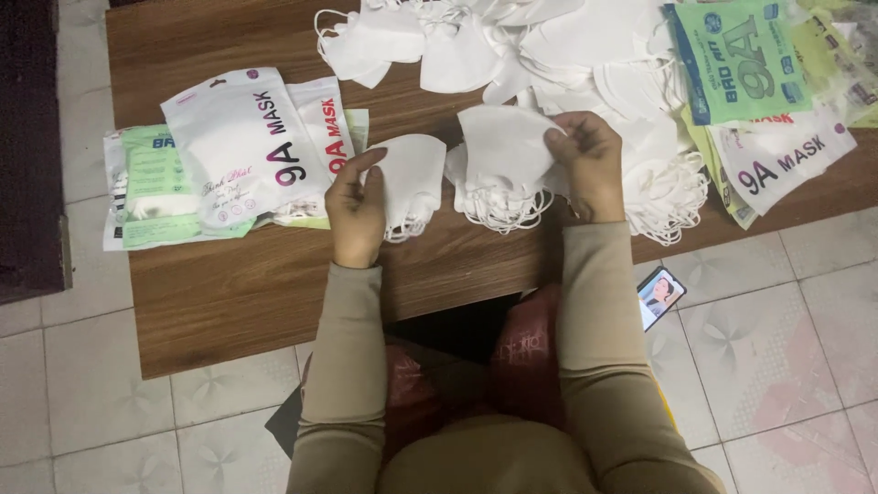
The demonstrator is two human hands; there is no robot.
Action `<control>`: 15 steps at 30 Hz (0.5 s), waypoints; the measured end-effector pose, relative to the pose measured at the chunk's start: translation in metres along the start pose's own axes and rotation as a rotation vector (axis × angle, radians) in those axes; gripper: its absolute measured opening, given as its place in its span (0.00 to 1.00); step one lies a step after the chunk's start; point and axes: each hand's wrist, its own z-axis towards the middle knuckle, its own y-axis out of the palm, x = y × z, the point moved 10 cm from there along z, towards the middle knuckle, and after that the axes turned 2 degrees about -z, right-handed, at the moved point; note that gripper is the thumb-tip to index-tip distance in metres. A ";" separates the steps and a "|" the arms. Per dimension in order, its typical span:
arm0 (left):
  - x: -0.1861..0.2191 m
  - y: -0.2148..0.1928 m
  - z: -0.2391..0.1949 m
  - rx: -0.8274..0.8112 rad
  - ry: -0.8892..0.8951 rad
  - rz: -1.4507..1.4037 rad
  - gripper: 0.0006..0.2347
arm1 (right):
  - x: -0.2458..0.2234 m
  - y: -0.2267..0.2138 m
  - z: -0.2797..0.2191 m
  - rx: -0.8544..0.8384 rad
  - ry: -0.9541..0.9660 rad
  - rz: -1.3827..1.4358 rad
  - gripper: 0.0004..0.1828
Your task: Picking up individual face masks from a pile and stacking them neatly on a table.
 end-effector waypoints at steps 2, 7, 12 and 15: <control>-0.001 0.001 0.000 0.005 -0.017 -0.011 0.11 | 0.003 0.008 -0.003 -0.048 0.041 0.112 0.08; -0.013 0.008 -0.001 -0.007 -0.062 -0.064 0.11 | -0.048 0.042 -0.043 -0.150 0.121 0.334 0.08; -0.014 0.021 -0.004 -0.043 -0.030 -0.152 0.11 | 0.007 0.074 -0.026 -0.179 0.201 0.238 0.10; -0.010 0.029 -0.009 -0.074 -0.065 -0.151 0.13 | 0.031 0.083 -0.022 -0.178 0.207 0.209 0.12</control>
